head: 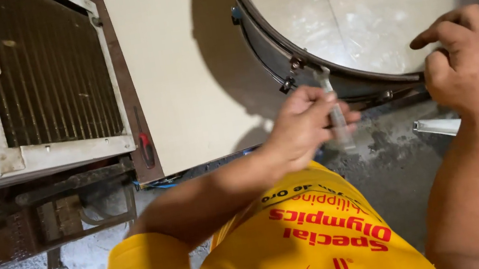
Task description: A person uses a small wrench to adjust the tension bolts on the rim of a drum.
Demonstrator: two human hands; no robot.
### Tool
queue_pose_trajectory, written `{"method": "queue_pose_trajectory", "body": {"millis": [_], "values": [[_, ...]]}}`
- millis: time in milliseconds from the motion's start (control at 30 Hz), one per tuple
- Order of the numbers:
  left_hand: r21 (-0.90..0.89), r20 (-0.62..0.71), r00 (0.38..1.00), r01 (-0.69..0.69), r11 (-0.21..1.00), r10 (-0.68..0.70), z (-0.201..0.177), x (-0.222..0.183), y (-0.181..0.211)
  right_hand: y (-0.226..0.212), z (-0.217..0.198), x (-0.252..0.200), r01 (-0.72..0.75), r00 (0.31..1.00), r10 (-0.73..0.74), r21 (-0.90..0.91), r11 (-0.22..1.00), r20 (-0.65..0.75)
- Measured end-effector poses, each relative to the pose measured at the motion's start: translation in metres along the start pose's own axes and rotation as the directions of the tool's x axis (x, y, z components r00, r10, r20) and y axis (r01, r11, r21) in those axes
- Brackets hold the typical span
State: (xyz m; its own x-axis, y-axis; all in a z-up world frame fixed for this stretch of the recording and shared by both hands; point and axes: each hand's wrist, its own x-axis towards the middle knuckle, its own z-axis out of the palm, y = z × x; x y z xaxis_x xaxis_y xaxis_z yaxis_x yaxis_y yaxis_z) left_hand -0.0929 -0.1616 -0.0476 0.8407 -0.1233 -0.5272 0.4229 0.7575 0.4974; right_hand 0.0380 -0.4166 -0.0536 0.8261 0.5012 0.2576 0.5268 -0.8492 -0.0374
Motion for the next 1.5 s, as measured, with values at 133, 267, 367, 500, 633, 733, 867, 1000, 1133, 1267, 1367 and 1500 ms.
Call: {"method": "queue_pose_trajectory", "body": {"millis": [133,267,367,500,633,733,867,1000,1133,1267,1367,1500], "values": [[0.536,-0.019,1.000,0.002,0.844,0.009,-0.034,-0.016,0.048,-0.006,-0.009,0.004,-0.037,0.998,0.036,0.025,0.999,0.044],[0.945,0.002,0.986,-0.056,0.324,0.166,-0.039,-0.024,0.103,-0.009,-0.011,0.004,-0.035,0.999,0.034,0.063,0.997,0.021],[0.995,0.035,0.983,-0.051,0.083,0.182,-0.030,-0.012,0.131,-0.010,-0.014,0.006,-0.049,0.998,0.046,0.061,0.997,0.048],[0.980,0.169,0.979,-0.155,-0.123,0.115,-0.036,0.013,0.150,-0.009,-0.011,0.006,-0.052,0.997,0.050,0.038,0.998,0.064],[0.976,0.054,0.999,-0.053,-0.213,-0.001,-0.010,0.013,0.170,-0.008,-0.008,0.005,-0.031,0.999,0.031,0.023,0.999,0.019],[0.963,0.084,0.991,-0.107,-0.249,-0.100,-0.017,0.026,0.179,-0.006,-0.006,0.005,-0.028,0.999,0.028,-0.018,0.999,0.029],[0.936,0.185,0.971,-0.221,-0.275,-0.154,-0.026,0.039,0.186,-0.008,-0.009,0.004,-0.040,0.999,0.040,0.020,0.999,0.019],[0.935,0.174,0.959,-0.232,-0.269,-0.224,-0.019,0.039,0.192,-0.007,-0.007,0.005,-0.034,0.999,0.034,0.005,0.999,0.015],[0.896,0.272,0.932,-0.336,-0.290,-0.239,-0.023,0.043,0.194,-0.009,-0.010,0.006,-0.055,0.997,0.054,0.027,0.998,0.050],[0.901,0.199,0.944,-0.282,-0.329,-0.265,-0.012,0.040,0.193,-0.008,-0.009,0.006,-0.040,0.999,0.040,0.011,0.999,0.031],[0.873,0.228,0.937,-0.317,-0.371,-0.263,-0.013,0.046,0.191,-0.008,-0.007,0.004,-0.031,0.999,0.031,0.005,0.999,0.017],[0.855,0.236,0.927,-0.340,-0.392,-0.290,-0.012,0.053,0.192,-0.007,-0.008,0.005,-0.028,0.999,0.029,-0.017,0.999,0.018]]}}
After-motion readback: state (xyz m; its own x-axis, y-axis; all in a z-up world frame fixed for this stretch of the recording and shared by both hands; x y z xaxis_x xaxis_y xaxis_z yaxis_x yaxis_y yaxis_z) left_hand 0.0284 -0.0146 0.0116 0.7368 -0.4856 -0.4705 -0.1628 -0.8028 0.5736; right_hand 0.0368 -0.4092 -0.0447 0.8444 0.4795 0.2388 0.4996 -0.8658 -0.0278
